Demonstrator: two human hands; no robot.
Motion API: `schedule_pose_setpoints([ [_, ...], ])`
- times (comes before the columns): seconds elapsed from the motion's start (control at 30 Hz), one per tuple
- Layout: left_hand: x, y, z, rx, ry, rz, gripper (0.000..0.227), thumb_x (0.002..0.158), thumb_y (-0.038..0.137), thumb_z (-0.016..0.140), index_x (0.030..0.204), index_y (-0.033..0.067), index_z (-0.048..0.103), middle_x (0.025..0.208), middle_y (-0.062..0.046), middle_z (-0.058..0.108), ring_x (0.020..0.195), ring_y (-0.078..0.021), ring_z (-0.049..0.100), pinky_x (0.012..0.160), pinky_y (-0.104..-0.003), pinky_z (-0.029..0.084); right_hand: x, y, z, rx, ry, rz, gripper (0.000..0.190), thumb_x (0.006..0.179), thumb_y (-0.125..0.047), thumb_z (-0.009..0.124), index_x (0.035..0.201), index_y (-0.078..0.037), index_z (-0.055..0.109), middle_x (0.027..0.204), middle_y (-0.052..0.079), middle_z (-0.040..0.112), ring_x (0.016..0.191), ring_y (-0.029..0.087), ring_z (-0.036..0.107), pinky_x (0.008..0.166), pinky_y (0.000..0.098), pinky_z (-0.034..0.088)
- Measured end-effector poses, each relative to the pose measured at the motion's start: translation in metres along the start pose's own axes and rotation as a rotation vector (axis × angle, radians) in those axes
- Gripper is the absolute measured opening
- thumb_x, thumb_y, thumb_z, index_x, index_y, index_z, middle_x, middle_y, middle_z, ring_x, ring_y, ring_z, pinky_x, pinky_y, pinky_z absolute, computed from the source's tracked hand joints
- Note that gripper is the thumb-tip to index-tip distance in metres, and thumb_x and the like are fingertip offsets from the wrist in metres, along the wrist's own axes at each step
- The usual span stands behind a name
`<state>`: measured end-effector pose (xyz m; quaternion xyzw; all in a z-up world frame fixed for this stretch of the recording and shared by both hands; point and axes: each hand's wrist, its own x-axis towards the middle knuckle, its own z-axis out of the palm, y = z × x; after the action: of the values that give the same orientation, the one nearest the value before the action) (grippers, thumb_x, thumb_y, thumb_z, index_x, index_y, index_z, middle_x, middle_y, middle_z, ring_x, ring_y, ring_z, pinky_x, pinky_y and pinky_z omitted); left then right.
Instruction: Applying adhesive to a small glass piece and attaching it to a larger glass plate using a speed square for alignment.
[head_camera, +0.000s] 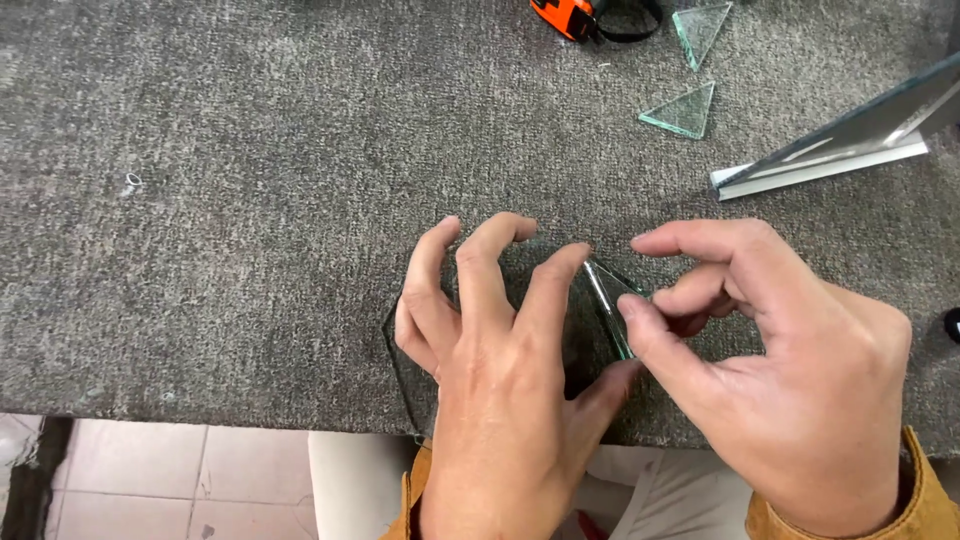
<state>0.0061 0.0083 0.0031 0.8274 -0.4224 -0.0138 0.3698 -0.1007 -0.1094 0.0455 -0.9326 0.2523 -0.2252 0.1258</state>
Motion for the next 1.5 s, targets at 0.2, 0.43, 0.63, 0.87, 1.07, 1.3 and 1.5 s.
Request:
schedule_pose_setpoints([
  [0.2, 0.002, -0.001, 0.003, 0.028, -0.007, -0.009, 0.072, 0.068, 0.044, 0.094, 0.133, 0.0261, 0.069, 0.153, -0.008, 0.047, 0.152, -0.0455, 0.031, 0.11, -0.07, 0.03, 0.0, -0.001, 0.0, 0.024, 0.008, -0.032, 0.024, 0.101, -0.008, 0.088, 0.122, -0.007, 0.078, 0.085, -0.007, 0.076, 0.076, 0.006, 0.073, 0.083, 0.0243, 0.056],
  [0.43, 0.007, -0.003, 0.004, 0.024, 0.001, 0.02, 0.072, 0.058, 0.043, 0.09, 0.125, 0.0289, 0.071, 0.149, -0.007, 0.05, 0.152, -0.0456, 0.032, 0.116, -0.066, 0.026, -0.002, 0.004, -0.002, 0.044, 0.016, -0.094, 0.027, 0.099, -0.014, 0.086, 0.125, -0.012, 0.076, 0.089, -0.008, 0.079, 0.078, 0.008, 0.075, 0.084, 0.0258, 0.057],
  [0.63, 0.009, -0.004, 0.002, 0.018, -0.054, 0.037, 0.081, 0.052, 0.041, 0.097, 0.129, 0.0287, 0.071, 0.152, -0.007, 0.047, 0.153, -0.0474, 0.028, 0.113, -0.071, 0.025, -0.001, 0.01, -0.005, 0.132, 0.011, -0.081, 0.036, 0.096, -0.026, 0.086, 0.128, -0.014, 0.075, 0.092, -0.01, 0.08, 0.082, 0.006, 0.078, 0.083, 0.0234, 0.058],
  [0.87, 0.016, -0.01, -0.006, 0.06, -0.088, 0.033, 0.079, 0.049, 0.055, 0.1, 0.121, 0.0315, 0.077, 0.149, -0.005, 0.049, 0.147, -0.0409, 0.032, 0.111, -0.068, 0.029, -0.041, 0.029, -0.006, 0.089, 0.035, 0.058, 0.018, 0.096, -0.028, 0.078, 0.106, -0.014, 0.083, 0.092, -0.003, 0.081, 0.083, 0.019, 0.072, 0.085, 0.0356, 0.055],
  [1.07, 0.019, -0.014, -0.012, 0.066, -0.128, 0.115, 0.073, 0.059, 0.06, 0.096, 0.123, 0.0295, 0.077, 0.144, -0.005, 0.052, 0.143, -0.0376, 0.038, 0.121, -0.06, 0.026, -0.074, 0.028, 0.023, 0.082, 0.134, -0.03, 0.023, 0.09, -0.041, 0.084, 0.091, -0.018, 0.081, 0.09, -0.006, 0.077, 0.078, 0.017, 0.067, 0.074, 0.0338, 0.046],
  [1.3, 0.025, -0.013, -0.01, 0.112, -0.193, 0.104, 0.086, 0.046, 0.048, 0.105, 0.125, 0.0316, 0.077, 0.145, -0.005, 0.051, 0.142, -0.0363, 0.042, 0.117, -0.057, 0.031, -0.012, 0.063, -0.024, 0.409, -0.154, -0.01, 0.022, 0.094, -0.029, 0.076, 0.111, -0.021, 0.087, 0.096, -0.007, 0.086, 0.081, 0.008, 0.081, 0.077, 0.0257, 0.063],
  [1.5, 0.023, -0.012, -0.008, 0.106, -0.206, 0.11, 0.086, 0.049, 0.049, 0.105, 0.125, 0.0243, 0.075, 0.146, -0.011, 0.051, 0.14, -0.0387, 0.043, 0.121, -0.056, 0.033, 0.055, 0.087, -0.009, 0.571, -0.394, -0.407, 0.028, 0.103, -0.035, 0.07, 0.127, -0.023, 0.078, 0.085, -0.008, 0.072, 0.062, 0.013, 0.067, 0.061, 0.0312, 0.054],
])
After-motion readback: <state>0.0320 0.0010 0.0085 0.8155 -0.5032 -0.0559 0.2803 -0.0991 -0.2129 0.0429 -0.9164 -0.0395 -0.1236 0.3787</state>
